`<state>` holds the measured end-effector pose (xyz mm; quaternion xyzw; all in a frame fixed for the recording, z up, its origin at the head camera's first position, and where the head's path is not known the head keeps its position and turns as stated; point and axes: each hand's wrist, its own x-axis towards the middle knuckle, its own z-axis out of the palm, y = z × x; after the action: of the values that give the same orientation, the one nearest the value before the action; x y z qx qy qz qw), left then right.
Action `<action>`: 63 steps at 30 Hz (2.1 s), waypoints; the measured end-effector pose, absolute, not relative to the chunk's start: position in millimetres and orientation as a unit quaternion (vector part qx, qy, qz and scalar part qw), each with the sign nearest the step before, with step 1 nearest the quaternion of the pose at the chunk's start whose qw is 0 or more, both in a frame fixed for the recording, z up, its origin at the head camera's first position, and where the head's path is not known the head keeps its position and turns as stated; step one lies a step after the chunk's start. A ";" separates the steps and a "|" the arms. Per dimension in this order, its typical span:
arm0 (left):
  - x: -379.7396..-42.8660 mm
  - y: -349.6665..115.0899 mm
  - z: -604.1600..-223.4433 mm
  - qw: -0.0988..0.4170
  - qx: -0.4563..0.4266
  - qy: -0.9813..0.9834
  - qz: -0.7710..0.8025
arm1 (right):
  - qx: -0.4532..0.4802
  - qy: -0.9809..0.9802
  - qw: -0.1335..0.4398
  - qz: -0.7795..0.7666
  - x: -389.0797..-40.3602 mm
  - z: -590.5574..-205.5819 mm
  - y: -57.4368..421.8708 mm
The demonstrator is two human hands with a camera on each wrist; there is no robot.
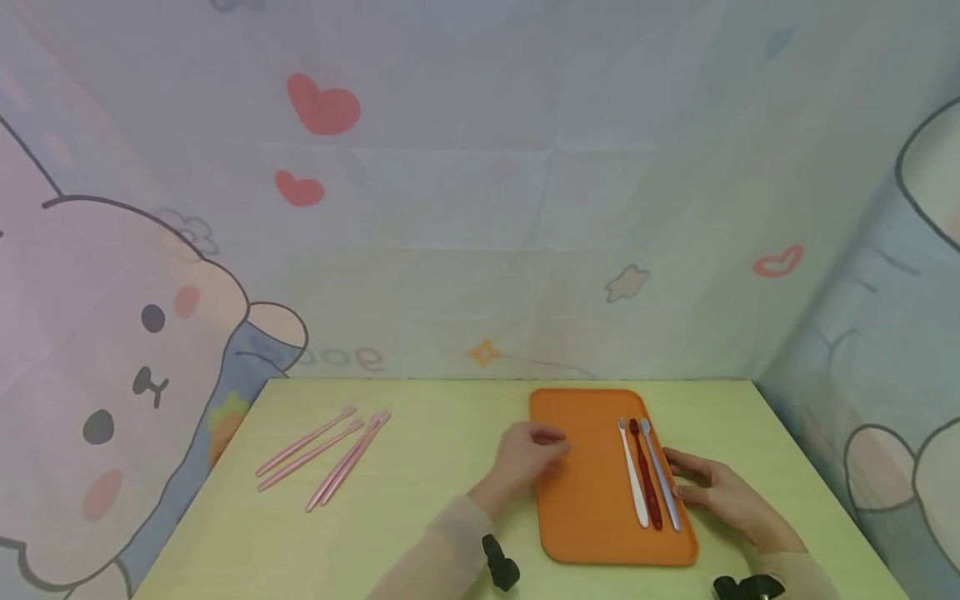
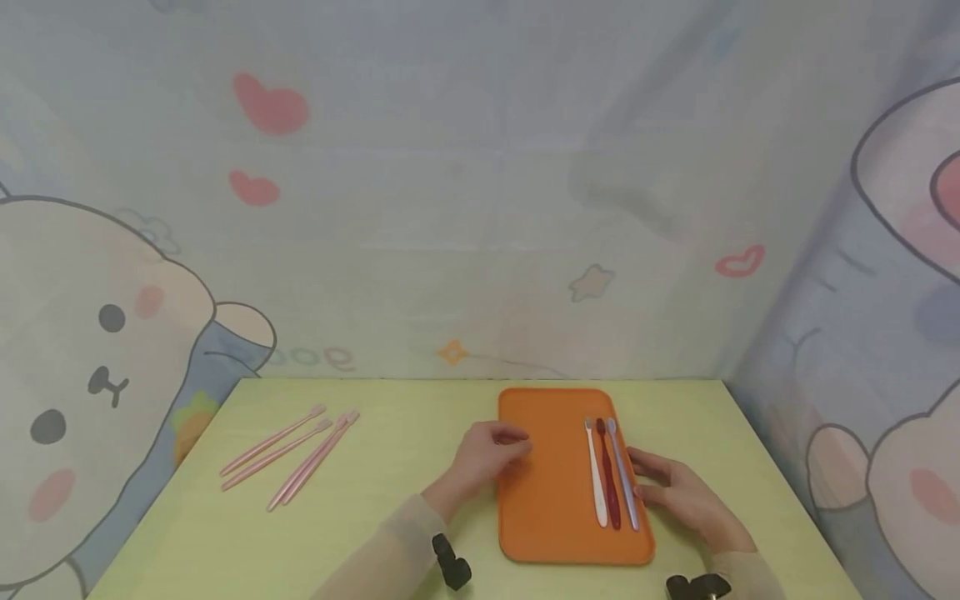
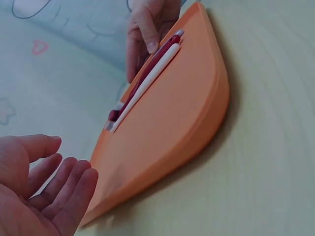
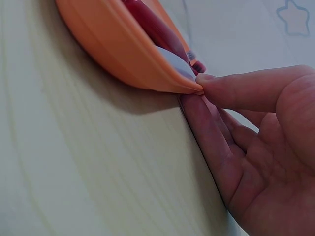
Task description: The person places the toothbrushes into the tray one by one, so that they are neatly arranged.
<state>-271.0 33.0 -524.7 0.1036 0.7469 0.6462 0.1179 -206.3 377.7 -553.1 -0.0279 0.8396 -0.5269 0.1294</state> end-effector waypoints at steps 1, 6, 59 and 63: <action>-271.8 27.7 -525.7 0.122 0.107 0.745 0.647 | -0.030 0.839 0.130 -0.528 -205.9 -553.4 377.4; -278.1 -7.1 -526.0 0.140 0.150 0.751 0.628 | -0.038 0.828 0.139 -0.542 -203.5 -551.1 375.7; -333.1 -381.6 -505.6 0.098 0.079 0.902 0.414 | -0.023 0.850 0.139 -0.508 -202.3 -547.5 375.4; -333.1 -381.3 -506.2 0.094 0.078 0.910 0.397 | -0.033 0.848 0.133 -0.512 -203.6 -546.6 374.5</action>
<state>-333.1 -381.3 -506.2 0.0777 0.9099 0.3966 0.0942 -203.6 374.5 -546.6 -0.0325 0.8480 -0.5121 0.1328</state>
